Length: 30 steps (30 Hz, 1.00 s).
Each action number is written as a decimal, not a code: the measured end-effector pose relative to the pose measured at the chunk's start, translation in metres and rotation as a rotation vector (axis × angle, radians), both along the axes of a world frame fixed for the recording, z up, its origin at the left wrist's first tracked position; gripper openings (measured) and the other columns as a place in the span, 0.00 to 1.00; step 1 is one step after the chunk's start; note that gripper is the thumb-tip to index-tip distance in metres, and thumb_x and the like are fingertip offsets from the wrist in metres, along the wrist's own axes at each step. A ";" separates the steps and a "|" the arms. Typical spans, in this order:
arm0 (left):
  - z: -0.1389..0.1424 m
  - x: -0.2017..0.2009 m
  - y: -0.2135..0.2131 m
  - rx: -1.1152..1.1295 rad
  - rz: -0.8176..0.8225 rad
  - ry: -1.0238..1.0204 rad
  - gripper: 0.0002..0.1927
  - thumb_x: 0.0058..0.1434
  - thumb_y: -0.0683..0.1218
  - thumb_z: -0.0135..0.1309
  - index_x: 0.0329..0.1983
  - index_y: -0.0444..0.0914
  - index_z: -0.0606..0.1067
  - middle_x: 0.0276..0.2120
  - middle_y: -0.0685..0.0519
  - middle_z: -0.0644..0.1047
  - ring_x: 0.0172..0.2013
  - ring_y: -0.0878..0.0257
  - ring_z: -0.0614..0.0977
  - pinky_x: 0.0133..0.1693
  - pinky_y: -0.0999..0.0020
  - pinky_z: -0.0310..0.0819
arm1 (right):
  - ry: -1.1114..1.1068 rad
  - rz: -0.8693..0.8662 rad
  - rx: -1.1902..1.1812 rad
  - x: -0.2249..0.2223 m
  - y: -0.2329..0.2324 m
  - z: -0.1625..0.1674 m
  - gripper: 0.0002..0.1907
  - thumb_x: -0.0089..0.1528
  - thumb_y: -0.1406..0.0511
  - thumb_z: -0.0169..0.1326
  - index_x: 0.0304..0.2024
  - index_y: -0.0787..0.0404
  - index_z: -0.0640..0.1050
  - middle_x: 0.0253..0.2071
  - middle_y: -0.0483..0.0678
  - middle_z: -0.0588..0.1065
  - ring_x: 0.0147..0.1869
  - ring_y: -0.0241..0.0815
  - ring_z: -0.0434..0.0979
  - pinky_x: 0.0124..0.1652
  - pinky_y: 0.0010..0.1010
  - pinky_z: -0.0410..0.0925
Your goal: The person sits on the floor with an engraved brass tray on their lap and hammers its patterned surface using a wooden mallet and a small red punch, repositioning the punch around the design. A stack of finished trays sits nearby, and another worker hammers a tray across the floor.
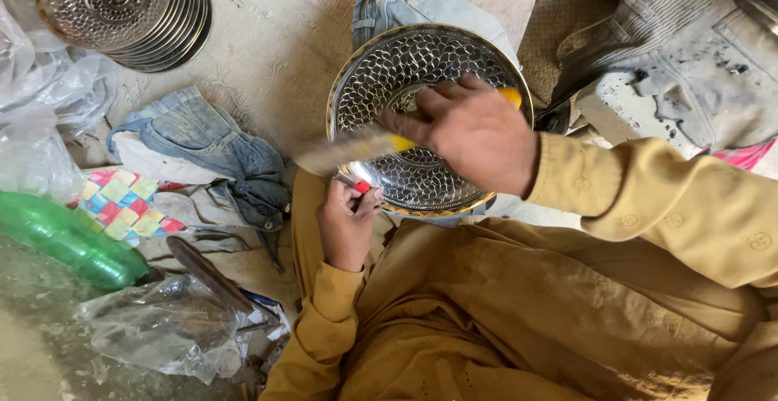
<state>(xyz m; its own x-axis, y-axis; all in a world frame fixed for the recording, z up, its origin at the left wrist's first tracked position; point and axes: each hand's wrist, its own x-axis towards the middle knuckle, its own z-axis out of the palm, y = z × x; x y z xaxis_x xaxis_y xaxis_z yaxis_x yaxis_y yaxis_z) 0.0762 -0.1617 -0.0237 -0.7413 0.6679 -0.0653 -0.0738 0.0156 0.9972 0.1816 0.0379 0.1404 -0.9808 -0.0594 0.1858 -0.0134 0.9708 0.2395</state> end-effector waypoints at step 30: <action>0.013 -0.022 0.018 -0.250 -0.253 0.095 0.10 0.60 0.35 0.61 0.41 0.31 0.71 0.26 0.47 0.81 0.27 0.66 0.85 0.29 0.70 0.82 | -0.308 -0.304 -0.370 0.005 0.024 -0.019 0.39 0.56 0.75 0.54 0.69 0.42 0.71 0.33 0.46 0.76 0.21 0.39 0.73 0.22 0.34 0.71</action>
<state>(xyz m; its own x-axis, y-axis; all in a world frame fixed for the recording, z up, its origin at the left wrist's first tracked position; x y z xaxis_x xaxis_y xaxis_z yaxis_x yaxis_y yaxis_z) 0.0544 -0.1439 -0.0108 -0.5657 0.8029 -0.1880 0.0564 0.2652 0.9626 0.1870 0.0620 0.1218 -0.9558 0.2489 -0.1568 0.2646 0.9603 -0.0885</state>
